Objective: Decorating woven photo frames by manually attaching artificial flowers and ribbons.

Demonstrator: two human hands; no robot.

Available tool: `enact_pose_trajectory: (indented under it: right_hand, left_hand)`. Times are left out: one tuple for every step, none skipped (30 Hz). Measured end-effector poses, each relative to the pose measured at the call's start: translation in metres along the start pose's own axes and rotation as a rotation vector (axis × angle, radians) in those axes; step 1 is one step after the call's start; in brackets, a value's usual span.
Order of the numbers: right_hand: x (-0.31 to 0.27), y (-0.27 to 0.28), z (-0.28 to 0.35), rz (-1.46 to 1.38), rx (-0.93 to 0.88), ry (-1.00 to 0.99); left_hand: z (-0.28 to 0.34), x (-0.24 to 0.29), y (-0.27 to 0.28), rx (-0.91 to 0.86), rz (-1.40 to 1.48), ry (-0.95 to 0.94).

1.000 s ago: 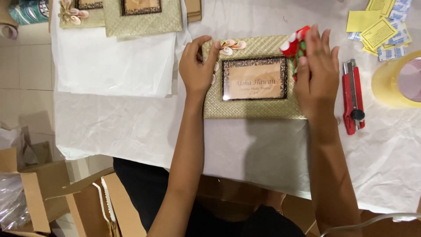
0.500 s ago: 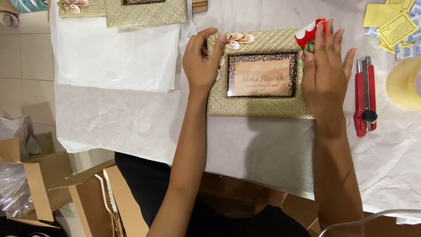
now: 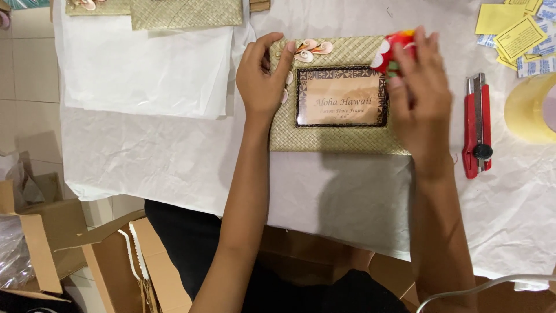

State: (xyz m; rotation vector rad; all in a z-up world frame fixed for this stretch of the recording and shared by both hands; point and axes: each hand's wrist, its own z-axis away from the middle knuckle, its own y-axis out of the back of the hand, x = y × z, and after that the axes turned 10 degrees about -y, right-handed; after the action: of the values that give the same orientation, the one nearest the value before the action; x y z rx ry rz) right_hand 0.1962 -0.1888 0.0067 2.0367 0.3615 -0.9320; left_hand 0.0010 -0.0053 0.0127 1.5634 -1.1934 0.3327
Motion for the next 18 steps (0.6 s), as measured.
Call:
enact_pose_trajectory:
  right_hand:
    - [-0.001, -0.001, 0.002, 0.002, -0.185, -0.110]
    - [0.000, -0.001, 0.001, 0.004, -0.185, -0.112]
    - [0.001, -0.001, 0.000, 0.045, -0.208, -0.107]
    - [0.001, -0.002, -0.001, 0.084, -0.232, -0.101]
    - [-0.003, 0.001, -0.001, 0.084, -0.234, -0.101]
    - [-0.008, 0.002, -0.002, 0.120, -0.274, -0.176]
    - [-0.013, 0.004, -0.003, 0.156, -0.315, -0.251]
    - [-0.017, 0.005, -0.001, 0.158, -0.313, -0.254]
    - [-0.021, 0.005, 0.000, 0.174, -0.284, -0.285]
    - [-0.025, 0.006, 0.000, 0.193, -0.255, -0.312]
    - [-0.026, 0.006, 0.002, 0.198, -0.254, -0.312]
    - [-0.028, 0.006, 0.004, 0.217, -0.248, -0.324]
    - [-0.029, 0.005, 0.006, 0.237, -0.242, -0.335]
    - [-0.030, 0.005, 0.011, 0.237, -0.240, -0.334]
    - [-0.030, 0.005, 0.016, 0.280, -0.207, -0.279]
    - [-0.031, 0.003, 0.022, 0.318, -0.177, -0.227]
    - [-0.030, 0.003, 0.027, 0.315, -0.175, -0.227]
    - [-0.029, 0.002, 0.032, 0.347, -0.174, -0.224]
  left_hand:
    - [0.000, 0.000, 0.000, 0.004, 0.006, 0.005]
    - [0.000, 0.000, 0.000, 0.002, 0.008, 0.006]
    - [0.000, -0.001, -0.001, 0.002, 0.006, -0.003]
    - [0.000, -0.002, 0.000, 0.003, 0.001, -0.012]
    - [0.000, -0.001, -0.001, 0.003, 0.000, -0.010]
    - [0.000, 0.000, 0.000, -0.002, -0.001, 0.009]
    - [-0.001, 0.000, 0.000, -0.007, -0.002, 0.028]
    - [-0.001, 0.000, 0.001, -0.010, 0.000, 0.027]
    - [-0.001, 0.000, 0.001, -0.013, -0.006, 0.017]
    - [-0.001, 0.001, 0.001, -0.011, -0.009, 0.007]
    - [-0.002, 0.000, 0.000, -0.011, -0.004, 0.007]
    - [-0.001, -0.001, 0.000, -0.009, -0.006, -0.006]
    - [-0.001, -0.002, 0.001, -0.007, -0.009, -0.019]
    - [-0.001, -0.001, 0.001, -0.005, -0.008, -0.021]
    - [-0.001, 0.000, 0.002, -0.007, 0.007, -0.012]
    - [0.000, 0.001, 0.003, -0.011, 0.018, -0.003]
    - [-0.001, 0.002, 0.003, -0.012, 0.016, -0.005]
    - [0.000, 0.004, 0.004, -0.009, 0.023, -0.009]
